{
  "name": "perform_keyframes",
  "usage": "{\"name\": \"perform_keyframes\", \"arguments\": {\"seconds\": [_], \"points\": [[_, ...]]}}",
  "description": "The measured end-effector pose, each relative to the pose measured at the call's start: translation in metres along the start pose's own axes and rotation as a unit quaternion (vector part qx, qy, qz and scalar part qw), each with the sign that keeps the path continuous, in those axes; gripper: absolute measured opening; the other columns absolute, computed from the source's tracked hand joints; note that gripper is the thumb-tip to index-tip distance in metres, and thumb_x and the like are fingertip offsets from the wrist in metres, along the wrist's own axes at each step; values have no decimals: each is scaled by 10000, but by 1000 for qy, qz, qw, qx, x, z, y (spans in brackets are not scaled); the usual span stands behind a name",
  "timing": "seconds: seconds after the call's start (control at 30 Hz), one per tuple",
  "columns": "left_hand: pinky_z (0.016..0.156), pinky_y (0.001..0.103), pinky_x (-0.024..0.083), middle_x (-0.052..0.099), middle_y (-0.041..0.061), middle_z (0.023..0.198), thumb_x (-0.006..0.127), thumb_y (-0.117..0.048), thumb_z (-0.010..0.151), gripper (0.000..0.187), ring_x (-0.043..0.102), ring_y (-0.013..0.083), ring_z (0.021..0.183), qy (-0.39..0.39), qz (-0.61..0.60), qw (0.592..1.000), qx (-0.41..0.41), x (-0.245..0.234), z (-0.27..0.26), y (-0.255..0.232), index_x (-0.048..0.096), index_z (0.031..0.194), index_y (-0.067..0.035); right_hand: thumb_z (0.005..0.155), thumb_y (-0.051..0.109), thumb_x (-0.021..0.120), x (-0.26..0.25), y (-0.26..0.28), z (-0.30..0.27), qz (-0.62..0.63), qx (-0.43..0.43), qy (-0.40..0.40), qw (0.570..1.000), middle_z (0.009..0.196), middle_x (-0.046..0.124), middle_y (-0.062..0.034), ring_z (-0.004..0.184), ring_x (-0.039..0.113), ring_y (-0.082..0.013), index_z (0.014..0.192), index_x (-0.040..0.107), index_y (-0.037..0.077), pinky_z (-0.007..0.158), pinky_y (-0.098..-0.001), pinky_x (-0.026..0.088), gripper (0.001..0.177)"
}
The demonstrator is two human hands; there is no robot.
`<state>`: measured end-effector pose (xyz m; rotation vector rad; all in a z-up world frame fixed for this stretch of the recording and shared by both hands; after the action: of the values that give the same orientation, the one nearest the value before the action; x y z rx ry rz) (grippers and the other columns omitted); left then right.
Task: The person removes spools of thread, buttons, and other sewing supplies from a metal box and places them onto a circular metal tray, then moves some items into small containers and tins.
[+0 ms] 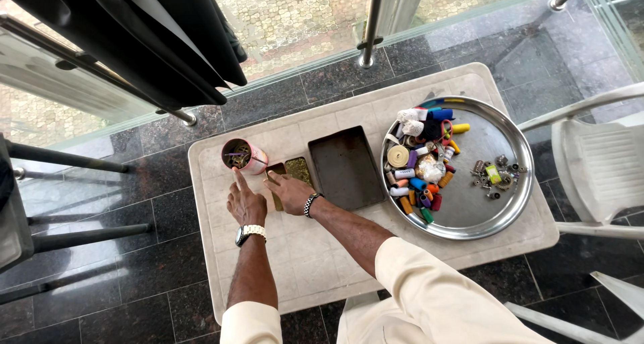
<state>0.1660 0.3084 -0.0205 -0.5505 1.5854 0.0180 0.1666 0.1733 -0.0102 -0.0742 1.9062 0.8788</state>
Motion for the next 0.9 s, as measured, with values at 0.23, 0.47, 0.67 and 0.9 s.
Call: {"name": "perform_keyframes", "arguments": {"seconds": [0.23, 0.47, 0.67, 0.9], "points": [[1071, 523, 433, 509, 207, 1469, 691, -123, 861, 887, 536, 381, 1273, -62, -78, 995, -14, -15, 5, 13, 285, 1646, -195, 775, -1, 646, -15, 17, 34, 2, 8, 14, 1000, 1670, 165, -167, 1392, 429, -363, 1585, 234, 134, 1100, -449, 463, 918], [1059, 544, 411, 483, 222, 1468, 739, -114, 840, 853, 502, 384, 1316, -58, -51, 997, 28, -9, 18, 21, 356, 1596, -220, 806, -67, 595, -4, 19, 73, -5, -42, -26, 999, 1704, 168, -124, 1344, 530, -332, 1593, 297, 205, 1053, -434, 513, 884], [1050, 537, 416, 506, 196, 1455, 726, -90, 866, 578, 501, 380, 1329, -74, -11, 995, 68, -31, 26, 7, 557, 1414, -162, 869, -32, 599, 0, 23, 80, -14, -18, -5, 1000, 1592, 337, -132, 1301, 563, -318, 1502, 419, 103, 988, -412, 556, 672], [927, 508, 515, 559, 202, 1270, 699, -5, 888, 276, 587, 358, 1140, -78, 22, 993, 87, -27, 33, -8, 713, 1152, -82, 879, -28, 600, 12, 8, 87, 18, -15, -40, 999, 1336, 536, -155, 1168, 608, -298, 1248, 609, -6, 1012, -408, 529, 370]]}}
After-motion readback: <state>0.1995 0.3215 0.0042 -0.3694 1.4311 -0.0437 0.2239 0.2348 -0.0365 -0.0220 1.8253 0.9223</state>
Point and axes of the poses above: each hand's wrist, its own z-axis towards the middle knuckle, its own x-axis out of the palm, y = z × x, the point moved 9 cm from there along z, towards the middle knuckle
